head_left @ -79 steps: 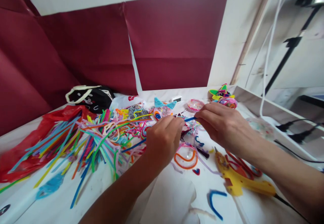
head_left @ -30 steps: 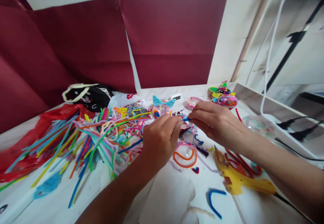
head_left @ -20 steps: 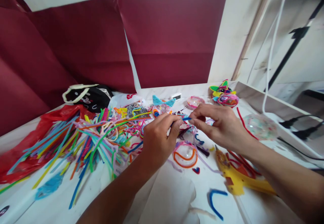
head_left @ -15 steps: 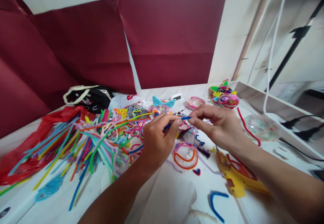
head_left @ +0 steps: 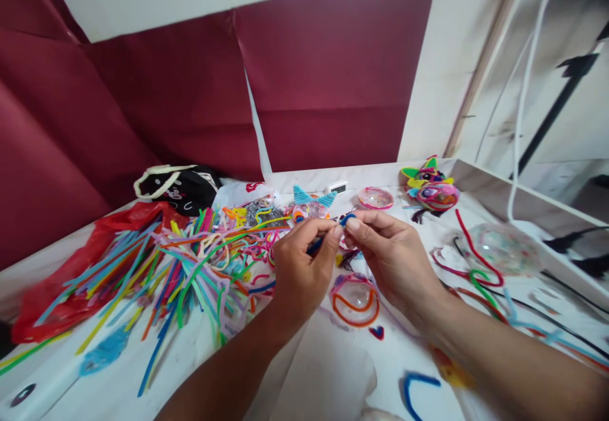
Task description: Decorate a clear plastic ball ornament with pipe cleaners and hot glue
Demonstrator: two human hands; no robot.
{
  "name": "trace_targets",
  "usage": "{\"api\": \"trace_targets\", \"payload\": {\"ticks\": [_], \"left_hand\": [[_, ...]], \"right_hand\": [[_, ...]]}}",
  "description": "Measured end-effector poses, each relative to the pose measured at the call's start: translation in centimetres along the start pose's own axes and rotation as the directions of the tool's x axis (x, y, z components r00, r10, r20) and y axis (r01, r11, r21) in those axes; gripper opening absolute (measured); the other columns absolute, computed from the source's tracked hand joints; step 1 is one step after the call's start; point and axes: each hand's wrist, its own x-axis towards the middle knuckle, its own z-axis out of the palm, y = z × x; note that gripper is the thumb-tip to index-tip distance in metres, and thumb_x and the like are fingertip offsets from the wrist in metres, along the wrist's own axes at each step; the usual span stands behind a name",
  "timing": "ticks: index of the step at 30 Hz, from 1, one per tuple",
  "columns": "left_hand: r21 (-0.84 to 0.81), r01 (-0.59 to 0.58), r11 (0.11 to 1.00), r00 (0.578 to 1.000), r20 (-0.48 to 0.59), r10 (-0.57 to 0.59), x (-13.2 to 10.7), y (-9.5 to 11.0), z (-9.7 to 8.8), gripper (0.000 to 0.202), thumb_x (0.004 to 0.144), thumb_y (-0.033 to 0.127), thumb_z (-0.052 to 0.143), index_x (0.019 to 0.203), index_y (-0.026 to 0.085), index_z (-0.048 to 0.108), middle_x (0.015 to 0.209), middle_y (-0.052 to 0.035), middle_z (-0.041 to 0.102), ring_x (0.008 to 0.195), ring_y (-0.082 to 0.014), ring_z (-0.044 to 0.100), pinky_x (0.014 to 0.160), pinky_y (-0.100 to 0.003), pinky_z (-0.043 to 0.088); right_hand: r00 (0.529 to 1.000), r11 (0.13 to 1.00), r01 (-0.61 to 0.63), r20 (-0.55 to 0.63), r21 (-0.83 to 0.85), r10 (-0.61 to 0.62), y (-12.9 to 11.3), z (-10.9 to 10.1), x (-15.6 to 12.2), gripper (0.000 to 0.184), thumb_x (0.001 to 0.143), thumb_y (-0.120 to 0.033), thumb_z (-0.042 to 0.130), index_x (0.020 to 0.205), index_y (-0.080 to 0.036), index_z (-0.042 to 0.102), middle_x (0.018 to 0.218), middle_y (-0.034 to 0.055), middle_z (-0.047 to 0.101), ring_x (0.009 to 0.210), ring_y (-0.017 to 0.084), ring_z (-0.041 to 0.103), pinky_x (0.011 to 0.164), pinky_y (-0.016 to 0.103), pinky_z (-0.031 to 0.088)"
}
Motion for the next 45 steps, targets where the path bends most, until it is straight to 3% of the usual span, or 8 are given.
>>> {"api": "trace_targets", "payload": {"ticks": [6, 10, 14, 22, 26, 35, 39, 45], "left_hand": [[0.082, -0.085, 0.993, 0.994, 0.079, 0.078, 0.7, -0.4, -0.4, 0.012, 0.087, 0.02, 0.059, 0.078, 0.018, 0.066, 0.072, 0.0002, 0.069, 0.067, -0.0129, 0.061, 0.065, -0.024, 0.047], [0.138, -0.159, 0.977, 0.983, 0.109, 0.145, 0.6, -0.7, -0.3, 0.012, 0.087, 0.019, 0.058, 0.078, 0.018, 0.065, 0.075, -0.0005, 0.069, 0.07, -0.0138, 0.063, 0.067, -0.024, 0.047], [0.232, -0.213, 0.949, 0.971, 0.158, 0.179, 0.3, -0.7, -0.1, 0.014, 0.089, 0.02, 0.055, 0.081, 0.018, 0.066, 0.076, -0.0012, 0.069, 0.072, -0.0144, 0.064, 0.067, -0.025, 0.045], [0.286, -0.274, 0.918, 0.952, 0.214, 0.218, -0.1, -0.9, 0.2, 0.02, 0.092, 0.024, 0.052, 0.079, 0.017, 0.066, 0.073, -0.0017, 0.067, 0.068, -0.0143, 0.062, 0.064, -0.026, 0.043], [0.243, -0.24, 0.94, 0.956, 0.225, 0.186, 0.1, -1.0, 0.3, 0.017, 0.091, 0.023, 0.054, 0.081, 0.018, 0.066, 0.075, -0.0009, 0.068, 0.07, -0.0139, 0.063, 0.067, -0.025, 0.044], [0.077, -0.144, 0.987, 0.987, 0.086, 0.137, 0.5, -0.3, 0.0, 0.012, 0.088, 0.022, 0.06, 0.079, 0.019, 0.067, 0.072, 0.0011, 0.07, 0.065, -0.0117, 0.061, 0.065, -0.023, 0.048], [0.053, -0.111, 0.992, 0.993, 0.057, 0.108, 0.3, -0.1, -0.1, 0.012, 0.088, 0.023, 0.06, 0.078, 0.02, 0.066, 0.071, 0.0019, 0.069, 0.062, -0.0108, 0.059, 0.064, -0.022, 0.048], [0.023, -0.049, 0.999, 0.998, 0.046, 0.048, 0.3, -0.3, -0.1, 0.01, 0.087, 0.024, 0.06, 0.084, 0.02, 0.068, 0.076, 0.001, 0.071, 0.067, -0.012, 0.063, 0.065, -0.023, 0.049]], "right_hand": [[0.982, 0.936, 0.136, 0.167, -0.324, -0.085, -0.8, -2.4, 0.8, 0.022, 0.071, -0.027, 0.08, 0.09, -0.02, 0.072, 0.078, 0.001, 0.069, 0.067, 0.013, 0.061, 0.062, 0.026, 0.05], [0.882, 0.641, 0.46, 0.402, -0.615, -0.247, -2.4, -3.5, 1.3, 0.009, 0.082, -0.021, 0.068, 0.09, -0.018, 0.071, 0.083, 0.0041, 0.068, 0.075, 0.016, 0.062, 0.067, 0.03, 0.05], [0.725, 0.339, 0.688, 0.632, -0.641, -0.275, -3.6, -3.8, 1.7, 0.009, 0.086, -0.013, 0.06, 0.085, -0.016, 0.069, 0.078, 0.0041, 0.067, 0.073, 0.016, 0.061, 0.068, 0.029, 0.048], [0.589, 0.082, 0.808, 0.793, -0.584, -0.154, -4.2, -4.0, 2.2, 0.016, 0.091, -0.013, 0.05, 0.085, -0.014, 0.065, 0.078, 0.0071, 0.065, 0.075, 0.018, 0.059, 0.069, 0.03, 0.045], [0.628, 0.147, 0.778, 0.759, -0.61, -0.171, -4.3, -3.9, 2.0, 0.014, 0.089, -0.013, 0.054, 0.08, -0.015, 0.064, 0.073, 0.0043, 0.064, 0.068, 0.015, 0.058, 0.065, 0.028, 0.044], [0.86, 0.597, 0.509, 0.381, -0.62, -0.338, -2.6, -2.7, 0.8, 0.005, 0.08, -0.02, 0.069, 0.075, -0.021, 0.07, 0.071, 0.0013, 0.069, 0.065, 0.015, 0.061, 0.062, 0.028, 0.047], [0.962, 0.834, 0.272, 0.145, -0.48, -0.231, -1.5, -1.8, 0.3, 0.009, 0.072, -0.029, 0.076, 0.072, -0.021, 0.073, 0.066, 0.0, 0.067, 0.058, 0.013, 0.057, 0.052, 0.026, 0.044], [0.997, 0.976, 0.068, 0.04, -0.208, -0.061, -0.3, -1.1, 0.2, 0.016, 0.065, -0.032, 0.083, 0.072, -0.021, 0.074, 0.067, -0.0005, 0.068, 0.061, 0.012, 0.057, 0.056, 0.025, 0.045]]}}
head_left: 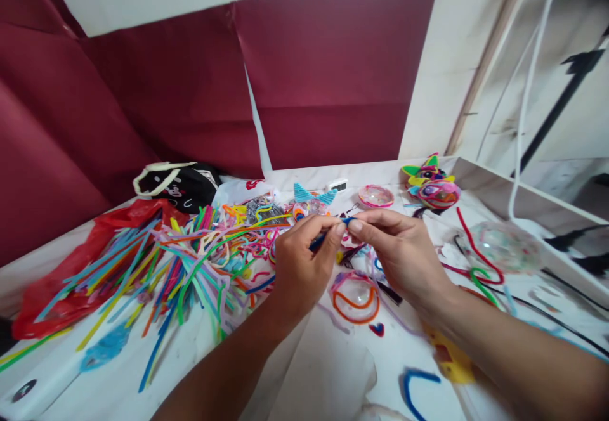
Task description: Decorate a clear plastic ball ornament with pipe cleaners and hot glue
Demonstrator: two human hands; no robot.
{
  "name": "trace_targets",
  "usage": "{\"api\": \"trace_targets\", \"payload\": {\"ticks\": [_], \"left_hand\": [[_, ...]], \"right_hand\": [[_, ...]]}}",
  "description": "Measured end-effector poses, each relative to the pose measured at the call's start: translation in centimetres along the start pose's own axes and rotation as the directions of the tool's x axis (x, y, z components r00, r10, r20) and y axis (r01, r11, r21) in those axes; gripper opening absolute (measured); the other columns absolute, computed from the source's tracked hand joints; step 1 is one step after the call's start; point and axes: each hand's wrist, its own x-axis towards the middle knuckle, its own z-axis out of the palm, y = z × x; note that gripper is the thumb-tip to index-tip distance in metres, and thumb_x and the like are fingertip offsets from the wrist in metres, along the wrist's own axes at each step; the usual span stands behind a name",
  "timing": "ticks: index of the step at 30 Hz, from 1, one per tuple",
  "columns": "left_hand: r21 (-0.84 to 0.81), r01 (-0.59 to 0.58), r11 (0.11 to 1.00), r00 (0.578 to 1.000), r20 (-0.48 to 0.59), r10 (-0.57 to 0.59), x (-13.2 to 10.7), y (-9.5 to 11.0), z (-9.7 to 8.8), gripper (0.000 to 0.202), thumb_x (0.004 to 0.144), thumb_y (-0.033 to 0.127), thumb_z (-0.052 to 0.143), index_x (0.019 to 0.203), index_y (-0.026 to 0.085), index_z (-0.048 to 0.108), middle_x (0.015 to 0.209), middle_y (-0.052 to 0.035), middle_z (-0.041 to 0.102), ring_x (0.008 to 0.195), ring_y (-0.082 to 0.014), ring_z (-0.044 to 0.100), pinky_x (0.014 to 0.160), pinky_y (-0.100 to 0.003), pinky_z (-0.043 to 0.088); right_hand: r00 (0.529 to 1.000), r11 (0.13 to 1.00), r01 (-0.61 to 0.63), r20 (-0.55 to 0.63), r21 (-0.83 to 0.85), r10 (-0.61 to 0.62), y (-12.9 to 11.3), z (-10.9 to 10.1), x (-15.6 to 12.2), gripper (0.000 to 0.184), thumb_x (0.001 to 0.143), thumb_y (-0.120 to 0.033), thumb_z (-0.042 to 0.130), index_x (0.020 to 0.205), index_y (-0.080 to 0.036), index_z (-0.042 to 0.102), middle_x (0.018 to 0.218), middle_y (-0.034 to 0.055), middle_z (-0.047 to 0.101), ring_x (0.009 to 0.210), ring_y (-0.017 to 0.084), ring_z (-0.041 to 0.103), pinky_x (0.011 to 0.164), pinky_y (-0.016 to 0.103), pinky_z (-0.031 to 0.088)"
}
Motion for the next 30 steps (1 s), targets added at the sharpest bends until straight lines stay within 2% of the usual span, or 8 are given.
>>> {"api": "trace_targets", "payload": {"ticks": [4, 8, 11, 14, 19, 21, 24, 30], "left_hand": [[0.025, 0.019, 1.0, 0.999, -0.028, -0.018, 0.3, -0.3, -0.3, 0.008, 0.086, 0.024, 0.06, 0.084, 0.019, 0.067, 0.078, -0.0002, 0.072, 0.07, -0.014, 0.064, 0.068, -0.025, 0.049], [0.134, -0.083, 0.987, 0.996, 0.026, 0.08, 0.5, -0.6, -0.4, 0.01, 0.088, 0.02, 0.058, 0.082, 0.017, 0.066, 0.08, -0.0019, 0.071, 0.076, -0.0152, 0.065, 0.072, -0.026, 0.047], [0.213, -0.131, 0.968, 0.99, 0.082, 0.116, 0.3, -0.7, -0.3, 0.011, 0.089, 0.02, 0.056, 0.085, 0.017, 0.067, 0.081, -0.002, 0.07, 0.078, -0.0156, 0.064, 0.071, -0.026, 0.045], [0.269, -0.15, 0.951, 0.985, 0.128, 0.119, 0.0, -0.7, -0.1, 0.013, 0.09, 0.022, 0.055, 0.086, 0.018, 0.066, 0.082, -0.0014, 0.07, 0.077, -0.0158, 0.064, 0.069, -0.026, 0.044], [0.303, -0.173, 0.937, 0.974, 0.195, 0.116, -0.3, -0.5, 0.1, 0.018, 0.092, 0.023, 0.051, 0.084, 0.018, 0.065, 0.078, -0.0016, 0.068, 0.074, -0.0154, 0.063, 0.067, -0.026, 0.043], [0.3, -0.18, 0.937, 0.971, 0.209, 0.119, -0.4, -0.6, 0.1, 0.018, 0.092, 0.023, 0.051, 0.084, 0.018, 0.066, 0.078, -0.0016, 0.067, 0.073, -0.0153, 0.062, 0.067, -0.026, 0.043], [0.286, -0.181, 0.941, 0.974, 0.187, 0.131, -0.4, -0.7, 0.2, 0.016, 0.091, 0.022, 0.053, 0.084, 0.017, 0.066, 0.077, -0.0012, 0.067, 0.072, -0.0149, 0.062, 0.067, -0.026, 0.043], [0.175, -0.121, 0.977, 0.989, 0.1, 0.105, -0.2, -0.2, 0.2, 0.01, 0.087, 0.017, 0.057, 0.084, 0.015, 0.066, 0.079, -0.0013, 0.069, 0.075, -0.0132, 0.063, 0.071, -0.023, 0.045]], "right_hand": [[0.996, 0.997, -0.07, 0.051, 0.045, 0.068, 0.5, -0.6, 0.3, 0.017, 0.066, -0.032, 0.082, 0.075, -0.021, 0.074, 0.069, -0.0006, 0.068, 0.062, 0.012, 0.057, 0.058, 0.025, 0.046], [0.986, 0.991, -0.084, 0.137, -0.1, 0.097, 0.1, -1.9, 0.7, 0.023, 0.066, -0.031, 0.082, 0.083, -0.019, 0.074, 0.072, 0.0005, 0.07, 0.064, 0.013, 0.061, 0.062, 0.027, 0.05], [0.975, 0.938, 0.086, 0.221, -0.335, -0.01, -0.8, -2.8, 1.0, 0.016, 0.075, -0.03, 0.075, 0.085, -0.017, 0.073, 0.078, 0.0028, 0.071, 0.067, 0.015, 0.062, 0.064, 0.028, 0.049], [0.917, 0.774, 0.336, 0.374, -0.537, -0.138, -1.7, -3.4, 1.4, 0.011, 0.083, -0.025, 0.066, 0.083, -0.016, 0.073, 0.079, 0.004, 0.07, 0.071, 0.015, 0.061, 0.066, 0.027, 0.047], [0.796, 0.543, 0.57, 0.578, -0.616, -0.18, -2.7, -3.6, 1.8, 0.012, 0.086, -0.014, 0.061, 0.077, -0.013, 0.069, 0.071, 0.0025, 0.065, 0.066, 0.012, 0.058, 0.063, 0.024, 0.043], [0.776, 0.489, 0.604, 0.605, -0.629, -0.18, -2.8, -3.6, 1.9, 0.012, 0.085, -0.012, 0.061, 0.076, -0.012, 0.068, 0.07, 0.002, 0.064, 0.064, 0.011, 0.056, 0.061, 0.023, 0.042], [0.79, 0.492, 0.59, 0.584, -0.64, -0.187, -2.8, -3.5, 1.7, 0.013, 0.085, -0.012, 0.06, 0.074, -0.013, 0.068, 0.068, 0.0011, 0.064, 0.061, 0.01, 0.056, 0.058, 0.022, 0.041], [0.912, 0.689, 0.405, 0.319, -0.601, -0.257, -1.8, -2.9, 1.0, 0.01, 0.081, -0.017, 0.065, 0.072, -0.015, 0.07, 0.07, 0.0022, 0.069, 0.065, 0.012, 0.06, 0.061, 0.023, 0.045]]}}
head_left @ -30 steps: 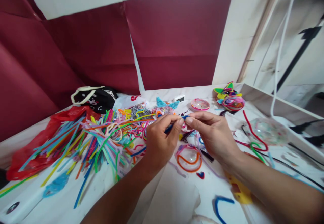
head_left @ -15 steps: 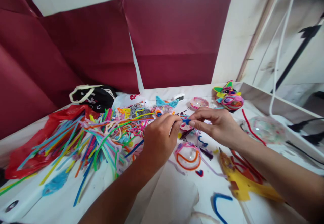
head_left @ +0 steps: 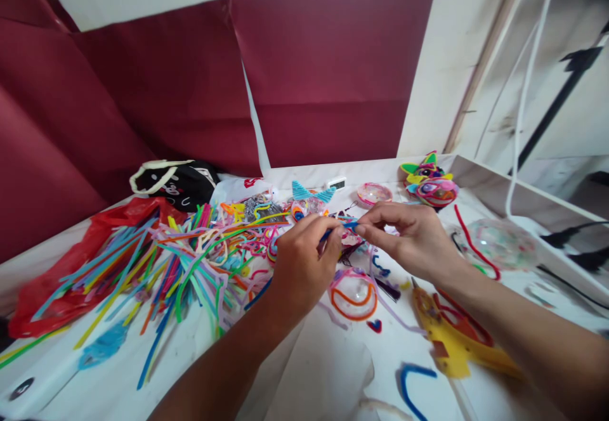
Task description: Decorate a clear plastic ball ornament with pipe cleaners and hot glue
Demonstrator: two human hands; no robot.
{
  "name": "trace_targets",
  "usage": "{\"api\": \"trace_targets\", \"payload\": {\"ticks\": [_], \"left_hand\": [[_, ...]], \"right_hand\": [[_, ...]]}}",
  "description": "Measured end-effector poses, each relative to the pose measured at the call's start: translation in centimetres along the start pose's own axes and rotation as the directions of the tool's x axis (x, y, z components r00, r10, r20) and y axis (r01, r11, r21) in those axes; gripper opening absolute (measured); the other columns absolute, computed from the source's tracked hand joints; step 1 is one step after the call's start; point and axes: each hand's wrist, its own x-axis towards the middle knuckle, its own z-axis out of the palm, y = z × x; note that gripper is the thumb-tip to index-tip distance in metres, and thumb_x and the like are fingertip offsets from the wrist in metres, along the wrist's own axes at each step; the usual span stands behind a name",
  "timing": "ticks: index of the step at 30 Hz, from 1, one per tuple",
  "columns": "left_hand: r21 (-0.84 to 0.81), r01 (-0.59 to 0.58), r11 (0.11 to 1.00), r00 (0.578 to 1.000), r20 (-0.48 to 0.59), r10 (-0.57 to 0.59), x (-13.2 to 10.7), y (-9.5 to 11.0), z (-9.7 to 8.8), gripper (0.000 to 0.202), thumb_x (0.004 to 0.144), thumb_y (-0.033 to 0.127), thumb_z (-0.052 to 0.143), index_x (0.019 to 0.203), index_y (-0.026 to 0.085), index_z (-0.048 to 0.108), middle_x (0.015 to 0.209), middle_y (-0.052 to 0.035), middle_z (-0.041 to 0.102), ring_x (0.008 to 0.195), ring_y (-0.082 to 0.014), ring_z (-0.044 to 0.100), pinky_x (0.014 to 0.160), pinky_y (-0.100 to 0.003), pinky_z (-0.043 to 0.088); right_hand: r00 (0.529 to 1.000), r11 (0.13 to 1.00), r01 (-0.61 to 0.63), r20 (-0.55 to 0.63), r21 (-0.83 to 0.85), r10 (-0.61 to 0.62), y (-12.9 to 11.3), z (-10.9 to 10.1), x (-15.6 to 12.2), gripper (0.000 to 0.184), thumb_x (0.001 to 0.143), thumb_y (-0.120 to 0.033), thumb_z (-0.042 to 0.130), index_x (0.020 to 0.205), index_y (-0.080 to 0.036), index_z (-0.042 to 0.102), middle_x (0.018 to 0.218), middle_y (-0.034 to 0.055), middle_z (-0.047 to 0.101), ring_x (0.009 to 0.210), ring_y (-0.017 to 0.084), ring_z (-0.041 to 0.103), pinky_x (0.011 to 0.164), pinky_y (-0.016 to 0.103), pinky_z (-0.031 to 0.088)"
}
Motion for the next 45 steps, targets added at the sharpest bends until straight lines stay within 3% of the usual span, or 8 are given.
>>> {"api": "trace_targets", "payload": {"ticks": [8, 17, 22, 26, 29, 32, 37, 45], "left_hand": [[-0.137, 0.132, 0.982, 0.989, -0.043, -0.139, 0.1, 0.4, 0.0, 0.011, 0.086, 0.021, 0.059, 0.078, 0.016, 0.066, 0.073, 0.0, 0.069, 0.068, -0.0124, 0.062, 0.066, -0.023, 0.045], [-0.204, 0.161, 0.966, 0.979, -0.088, -0.182, 0.0, 0.3, 0.1, 0.01, 0.086, 0.021, 0.06, 0.08, 0.017, 0.066, 0.073, 0.0008, 0.068, 0.067, -0.0115, 0.062, 0.067, -0.022, 0.046], [-0.105, 0.068, 0.992, 0.996, -0.05, -0.073, 0.3, -0.2, -0.2, 0.011, 0.087, 0.018, 0.058, 0.079, 0.016, 0.065, 0.074, -0.0004, 0.068, 0.072, -0.0124, 0.062, 0.069, -0.022, 0.045], [-0.013, -0.002, 1.0, 1.0, -0.009, 0.002, 0.2, -0.4, -0.3, 0.011, 0.088, 0.018, 0.056, 0.083, 0.017, 0.066, 0.079, -0.0018, 0.069, 0.076, -0.0147, 0.064, 0.07, -0.025, 0.045], [0.054, -0.019, 0.998, 1.0, 0.022, 0.018, 0.0, -0.2, -0.2, 0.012, 0.088, 0.019, 0.055, 0.082, 0.017, 0.066, 0.078, -0.002, 0.068, 0.074, -0.0155, 0.064, 0.067, -0.025, 0.045], [0.102, -0.029, 0.994, 0.997, 0.071, 0.022, -0.1, 0.0, -0.2, 0.016, 0.089, 0.02, 0.053, 0.08, 0.017, 0.066, 0.075, -0.0025, 0.067, 0.071, -0.0159, 0.063, 0.065, -0.026, 0.045], [0.081, -0.059, 0.995, 0.996, 0.078, 0.052, -0.1, 0.1, -0.1, 0.016, 0.09, 0.021, 0.053, 0.082, 0.017, 0.066, 0.077, -0.0029, 0.068, 0.072, -0.0156, 0.063, 0.067, -0.026, 0.045], [-0.116, 0.086, 0.99, 0.996, -0.001, -0.087, 0.3, 0.1, -0.5, 0.009, 0.086, 0.02, 0.06, 0.079, 0.017, 0.066, 0.075, 0.001, 0.069, 0.071, -0.0122, 0.063, 0.069, -0.022, 0.046]], "right_hand": [[0.928, 0.841, -0.228, -0.151, 0.491, 0.34, -0.5, 2.3, -0.3, 0.013, 0.069, -0.029, 0.078, 0.068, -0.017, 0.072, 0.059, -0.0008, 0.066, 0.053, 0.01, 0.055, 0.05, 0.022, 0.043], [0.896, 0.608, -0.239, -0.071, 0.757, 0.439, -0.3, 4.4, -0.5, 0.015, 0.071, -0.033, 0.08, 0.073, -0.02, 0.073, 0.063, -0.0014, 0.065, 0.06, 0.01, 0.056, 0.061, 0.024, 0.044], [0.939, 0.738, -0.269, -0.002, 0.619, 0.344, 0.7, 3.1, -0.3, 0.016, 0.074, -0.034, 0.077, 0.084, -0.021, 0.074, 0.073, -0.0002, 0.069, 0.063, 0.011, 0.058, 0.061, 0.025, 0.046], [0.999, 0.97, -0.038, -0.006, 0.242, 0.041, 0.8, 1.0, 0.2, 0.008, 0.081, -0.025, 0.07, 0.084, -0.018, 0.073, 0.077, 0.0032, 0.069, 0.068, 0.014, 0.061, 0.064, 0.027, 0.047], [0.972, 0.976, 0.217, 0.102, -0.024, -0.213, 0.6, -0.2, 0.7, 0.009, 0.086, -0.018, 0.063, 0.085, -0.016, 0.071, 0.078, 0.0052, 0.068, 0.073, 0.016, 0.062, 0.069, 0.029, 0.047], [0.916, 0.909, 0.368, 0.245, -0.194, -0.319, 0.1, -1.0, 1.0, 0.014, 0.089, -0.016, 0.055, 0.085, -0.015, 0.068, 0.078, 0.0072, 0.066, 0.074, 0.018, 0.061, 0.069, 0.03, 0.046], [0.888, 0.848, 0.423, 0.334, -0.32, -0.317, -0.6, -1.5, 1.1, 0.018, 0.088, -0.013, 0.052, 0.077, -0.016, 0.066, 0.073, 0.007, 0.064, 0.072, 0.018, 0.058, 0.067, 0.03, 0.043], [0.997, 0.997, 0.077, 0.002, 0.009, -0.077, -0.4, 0.0, 0.1, 0.01, 0.082, -0.019, 0.065, 0.074, -0.018, 0.07, 0.069, 0.0023, 0.068, 0.064, 0.014, 0.06, 0.062, 0.027, 0.046]]}}
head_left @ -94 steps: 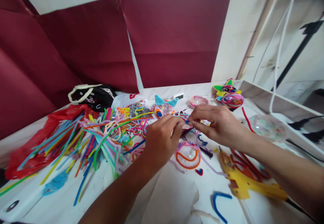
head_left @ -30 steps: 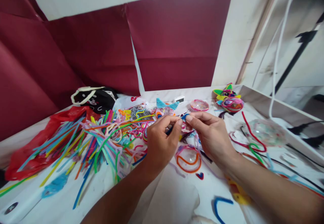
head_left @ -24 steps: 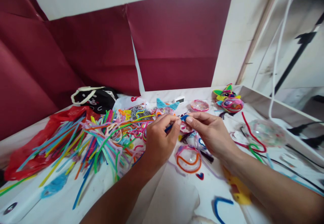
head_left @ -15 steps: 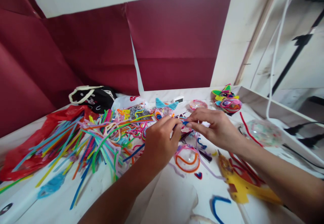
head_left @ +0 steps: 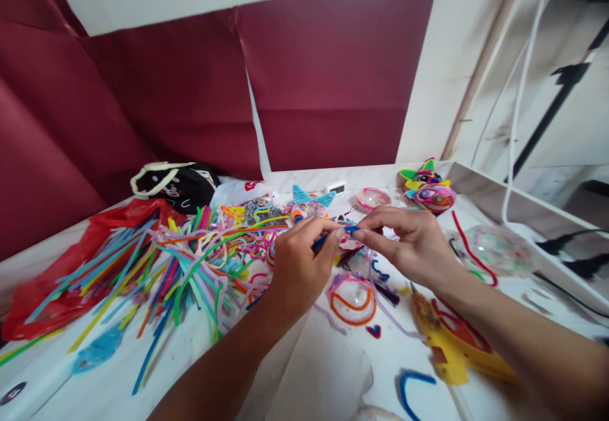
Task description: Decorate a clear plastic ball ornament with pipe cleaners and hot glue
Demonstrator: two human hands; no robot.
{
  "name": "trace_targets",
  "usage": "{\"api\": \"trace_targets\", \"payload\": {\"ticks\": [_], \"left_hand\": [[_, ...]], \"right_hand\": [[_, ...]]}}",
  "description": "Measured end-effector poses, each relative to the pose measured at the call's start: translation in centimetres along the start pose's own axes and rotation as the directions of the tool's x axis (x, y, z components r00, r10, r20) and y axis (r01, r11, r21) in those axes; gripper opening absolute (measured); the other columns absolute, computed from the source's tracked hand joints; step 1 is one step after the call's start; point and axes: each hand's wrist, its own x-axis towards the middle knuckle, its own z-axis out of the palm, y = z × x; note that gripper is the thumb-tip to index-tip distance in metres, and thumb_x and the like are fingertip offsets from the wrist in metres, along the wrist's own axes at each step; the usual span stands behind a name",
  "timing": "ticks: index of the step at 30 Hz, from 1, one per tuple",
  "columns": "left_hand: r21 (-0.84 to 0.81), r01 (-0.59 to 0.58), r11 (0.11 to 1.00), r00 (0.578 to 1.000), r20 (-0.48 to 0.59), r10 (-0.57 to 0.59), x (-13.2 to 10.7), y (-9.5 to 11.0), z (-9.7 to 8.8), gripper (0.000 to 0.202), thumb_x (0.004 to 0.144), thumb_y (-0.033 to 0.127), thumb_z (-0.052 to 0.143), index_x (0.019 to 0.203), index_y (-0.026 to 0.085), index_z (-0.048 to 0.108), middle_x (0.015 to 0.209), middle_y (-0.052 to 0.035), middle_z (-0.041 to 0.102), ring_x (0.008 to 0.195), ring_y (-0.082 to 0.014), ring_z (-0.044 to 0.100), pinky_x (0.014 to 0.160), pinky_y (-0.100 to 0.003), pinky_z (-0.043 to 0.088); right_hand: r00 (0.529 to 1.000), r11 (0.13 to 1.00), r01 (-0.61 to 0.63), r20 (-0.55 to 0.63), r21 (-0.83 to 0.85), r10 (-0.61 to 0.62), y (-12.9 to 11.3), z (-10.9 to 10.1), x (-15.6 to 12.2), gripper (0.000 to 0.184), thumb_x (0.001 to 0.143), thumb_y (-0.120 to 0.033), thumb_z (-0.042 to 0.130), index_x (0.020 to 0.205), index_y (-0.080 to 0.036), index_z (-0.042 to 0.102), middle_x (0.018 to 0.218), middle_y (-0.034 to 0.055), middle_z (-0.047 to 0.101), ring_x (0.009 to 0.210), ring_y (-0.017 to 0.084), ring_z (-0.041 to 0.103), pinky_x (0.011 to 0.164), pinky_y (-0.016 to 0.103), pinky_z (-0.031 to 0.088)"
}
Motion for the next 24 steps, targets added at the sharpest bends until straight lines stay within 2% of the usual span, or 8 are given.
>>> {"api": "trace_targets", "payload": {"ticks": [4, 8, 11, 14, 17, 19, 21, 24], "left_hand": [[-0.094, 0.092, 0.991, 0.996, -0.001, -0.092, -0.1, 0.3, 0.1, 0.011, 0.086, 0.022, 0.061, 0.077, 0.017, 0.066, 0.072, 0.0017, 0.069, 0.067, -0.0117, 0.062, 0.067, -0.023, 0.046], [-0.169, 0.166, 0.972, 0.986, 0.009, -0.167, -0.2, 0.4, 0.3, 0.013, 0.086, 0.025, 0.06, 0.077, 0.018, 0.065, 0.071, 0.0017, 0.069, 0.065, -0.0123, 0.062, 0.063, -0.023, 0.046], [-0.188, 0.187, 0.964, 0.982, 0.007, -0.189, -0.3, 0.4, 0.4, 0.013, 0.086, 0.027, 0.06, 0.077, 0.019, 0.065, 0.069, 0.0018, 0.068, 0.063, -0.0123, 0.061, 0.062, -0.023, 0.046], [-0.166, 0.164, 0.973, 0.986, -0.007, -0.167, -0.2, 0.3, 0.3, 0.012, 0.086, 0.025, 0.06, 0.077, 0.019, 0.065, 0.071, 0.0015, 0.069, 0.065, -0.0127, 0.062, 0.064, -0.024, 0.046], [-0.09, 0.087, 0.992, 0.996, 0.001, -0.087, -0.1, 0.1, 0.1, 0.011, 0.085, 0.021, 0.06, 0.077, 0.019, 0.066, 0.074, 0.0008, 0.07, 0.069, -0.0133, 0.063, 0.066, -0.024, 0.046], [-0.032, 0.025, 0.999, 0.999, 0.022, -0.024, 0.0, 0.0, 0.1, 0.011, 0.086, 0.019, 0.059, 0.078, 0.018, 0.066, 0.075, 0.0007, 0.069, 0.07, -0.0134, 0.063, 0.066, -0.024, 0.045], [0.027, -0.024, 0.999, 0.999, 0.039, 0.023, 0.0, -0.1, 0.1, 0.011, 0.086, 0.018, 0.058, 0.078, 0.018, 0.066, 0.074, 0.0003, 0.069, 0.07, -0.0137, 0.063, 0.066, -0.024, 0.044], [0.102, -0.077, 0.992, 0.995, 0.067, 0.071, -0.2, 0.0, 0.3, 0.014, 0.088, 0.018, 0.056, 0.077, 0.017, 0.065, 0.074, -0.001, 0.068, 0.07, -0.0144, 0.063, 0.066, -0.025, 0.044]], "right_hand": [[0.974, 0.961, -0.153, -0.128, 0.23, 0.185, 0.1, 1.2, -0.4, 0.009, 0.077, -0.026, 0.072, 0.074, -0.018, 0.072, 0.069, 0.0017, 0.07, 0.062, 0.014, 0.061, 0.058, 0.026, 0.046], [0.921, 0.868, -0.258, -0.163, 0.424, 0.354, -0.2, 2.3, -0.8, 0.012, 0.071, -0.03, 0.078, 0.071, -0.019, 0.073, 0.064, 0.0, 0.069, 0.057, 0.013, 0.058, 0.052, 0.024, 0.045], [0.892, 0.784, -0.292, -0.139, 0.547, 0.43, -0.1, 2.9, -1.0, 0.014, 0.07, -0.033, 0.079, 0.072, -0.02, 0.074, 0.066, 0.0003, 0.069, 0.059, 0.012, 0.057, 0.056, 0.025, 0.046], [0.892, 0.724, -0.329, -0.052, 0.607, 0.449, 0.2, 3.0, -1.0, 0.017, 0.069, -0.034, 0.08, 0.074, -0.019, 0.074, 0.069, 0.0005, 0.069, 0.063, 0.012, 0.059, 0.059, 0.025, 0.047], [0.912, 0.746, -0.356, 0.036, 0.564, 0.408, 0.7, 2.2, -0.8, 0.021, 0.069, -0.033, 0.08, 0.083, -0.02, 0.074, 0.074, 0.0012, 0.07, 0.064, 0.014, 0.061, 0.061, 0.026, 0.05], [0.951, 0.848, -0.291, 0.033, 0.443, 0.309, 0.9, 1.3, -0.4, 0.019, 0.073, -0.03, 0.077, 0.089, -0.02, 0.073, 0.078, 0.0025, 0.071, 0.068, 0.015, 0.063, 0.064, 0.029, 0.051], [0.991, 0.963, -0.135, 0.029, 0.233, 0.132, 1.0, 0.3, -0.1, 0.012, 0.079, -0.025, 0.071, 0.09, -0.019, 0.073, 0.081, 0.0038, 0.071, 0.074, 0.016, 0.063, 0.068, 0.03, 0.05], [0.986, 0.991, 0.13, 0.112, -0.026, -0.126, 1.0, -0.7, 0.4, 0.007, 0.084, -0.017, 0.065, 0.088, -0.017, 0.071, 0.081, 0.0052, 0.069, 0.077, 0.017, 0.062, 0.072, 0.03, 0.048]]}}
